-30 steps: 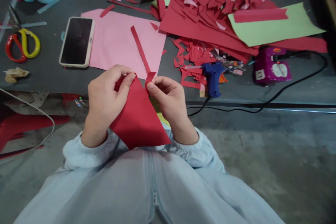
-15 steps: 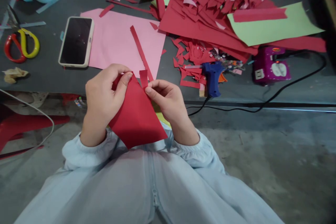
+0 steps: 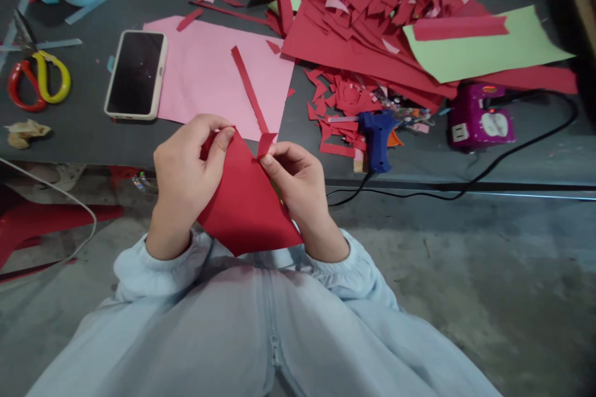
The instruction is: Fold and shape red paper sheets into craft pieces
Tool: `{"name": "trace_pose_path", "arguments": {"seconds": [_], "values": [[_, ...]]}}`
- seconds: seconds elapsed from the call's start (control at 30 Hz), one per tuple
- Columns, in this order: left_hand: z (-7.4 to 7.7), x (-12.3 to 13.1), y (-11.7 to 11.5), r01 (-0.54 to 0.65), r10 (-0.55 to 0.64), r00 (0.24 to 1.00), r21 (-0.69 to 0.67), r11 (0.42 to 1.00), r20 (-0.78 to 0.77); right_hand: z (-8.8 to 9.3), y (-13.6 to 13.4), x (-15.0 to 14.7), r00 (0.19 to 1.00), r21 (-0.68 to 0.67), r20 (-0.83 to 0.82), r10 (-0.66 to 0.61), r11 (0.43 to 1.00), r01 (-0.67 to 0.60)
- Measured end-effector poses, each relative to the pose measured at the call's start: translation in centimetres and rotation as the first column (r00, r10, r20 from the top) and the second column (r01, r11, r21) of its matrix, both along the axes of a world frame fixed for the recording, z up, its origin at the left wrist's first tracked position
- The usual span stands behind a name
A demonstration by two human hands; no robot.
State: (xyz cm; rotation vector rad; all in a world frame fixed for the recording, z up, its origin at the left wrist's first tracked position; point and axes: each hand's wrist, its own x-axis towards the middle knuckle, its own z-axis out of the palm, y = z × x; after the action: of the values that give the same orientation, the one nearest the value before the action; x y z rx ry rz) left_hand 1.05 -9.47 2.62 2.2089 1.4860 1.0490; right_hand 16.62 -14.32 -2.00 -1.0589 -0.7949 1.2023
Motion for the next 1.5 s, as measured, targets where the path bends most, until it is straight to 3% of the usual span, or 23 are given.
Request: {"name": "trace_pose_path", "arguments": {"seconds": [0.27,0.43,0.53,0.6,0.77,0.9,1.1,1.5], "values": [[0.0,-0.3,0.3,0.026,-0.027,0.999,0.039,0.999,0.038,0.6,0.2,0.8,0.979,-0.2,-0.138,0.153,0.963,-0.179],[0.7,-2.3,1.4,0.146,-0.141,0.989,-0.133,0.98,0.049,0.9,0.5,1.7,0.989,-0.196,-0.085,0.119,0.971,-0.134],[0.6,-4.0,2.1,0.138,-0.112,0.984,-0.197,0.971,0.138,0.9,0.7,2.6,0.998,-0.16,-0.061,0.028,0.986,-0.037],[0.0,-4.8,2.1,0.122,-0.034,0.949,-0.264,0.957,0.312,0.9,0.9,3.1,0.998,-0.135,-0.046,-0.032,0.991,0.025],[-1.7,-4.4,0.8,0.225,0.126,0.715,-0.397,0.89,0.688,0.8,1.3,3.4,0.993,-0.112,-0.049,-0.106,0.989,0.1],[-2.4,-3.5,-0.3,0.168,0.212,0.775,-0.517,0.839,0.595,0.6,1.5,3.0,0.991,-0.07,-0.036,-0.131,0.989,0.128],[-3.0,-3.7,-0.4,0.042,0.211,0.844,-0.452,0.891,0.493,0.1,1.8,2.5,0.978,-0.023,0.04,-0.204,0.979,0.205],[-3.2,-2.7,-0.9,0.005,0.313,0.765,-0.49,0.872,0.563,0.3,2.0,1.5,0.961,-0.049,0.039,-0.273,0.96,0.275]]}}
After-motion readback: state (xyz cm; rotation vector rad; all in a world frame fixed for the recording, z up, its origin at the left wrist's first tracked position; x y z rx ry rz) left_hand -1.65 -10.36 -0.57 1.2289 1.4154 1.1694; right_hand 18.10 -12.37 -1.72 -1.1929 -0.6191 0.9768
